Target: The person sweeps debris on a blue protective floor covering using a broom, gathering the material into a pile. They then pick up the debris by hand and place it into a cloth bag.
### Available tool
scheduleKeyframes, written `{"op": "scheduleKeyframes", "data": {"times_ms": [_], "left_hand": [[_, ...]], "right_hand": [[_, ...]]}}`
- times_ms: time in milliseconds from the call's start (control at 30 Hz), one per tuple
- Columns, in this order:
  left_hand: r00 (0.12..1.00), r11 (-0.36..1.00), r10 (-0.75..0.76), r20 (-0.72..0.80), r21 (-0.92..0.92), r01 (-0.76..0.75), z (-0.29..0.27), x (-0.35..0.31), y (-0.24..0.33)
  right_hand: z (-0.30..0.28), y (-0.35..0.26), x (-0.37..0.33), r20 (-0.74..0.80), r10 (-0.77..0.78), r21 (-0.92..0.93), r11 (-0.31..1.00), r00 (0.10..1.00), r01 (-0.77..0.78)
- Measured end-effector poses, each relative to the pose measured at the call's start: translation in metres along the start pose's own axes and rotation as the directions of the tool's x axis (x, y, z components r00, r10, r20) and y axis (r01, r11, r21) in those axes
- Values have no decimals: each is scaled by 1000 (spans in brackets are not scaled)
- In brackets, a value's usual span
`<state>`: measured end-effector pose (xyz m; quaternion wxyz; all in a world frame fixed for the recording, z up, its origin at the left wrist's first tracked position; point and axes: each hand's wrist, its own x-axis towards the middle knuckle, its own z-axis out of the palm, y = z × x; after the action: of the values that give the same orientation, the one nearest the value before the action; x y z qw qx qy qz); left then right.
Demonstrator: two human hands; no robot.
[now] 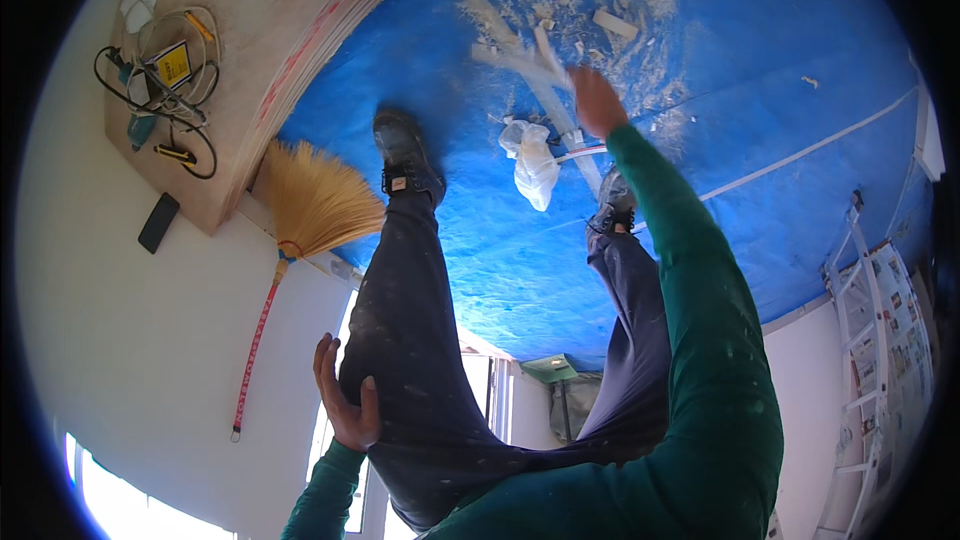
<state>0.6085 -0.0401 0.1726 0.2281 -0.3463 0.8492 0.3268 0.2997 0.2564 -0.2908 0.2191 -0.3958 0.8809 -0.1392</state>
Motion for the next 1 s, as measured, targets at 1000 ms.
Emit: {"op": "scheduleKeyframes", "data": {"times_ms": [1000], "left_hand": [[989,973,39,146,218,-71,24,-2,41]], "right_hand": [[-39,159,-56,311,765,54,579,565,-814]]}}
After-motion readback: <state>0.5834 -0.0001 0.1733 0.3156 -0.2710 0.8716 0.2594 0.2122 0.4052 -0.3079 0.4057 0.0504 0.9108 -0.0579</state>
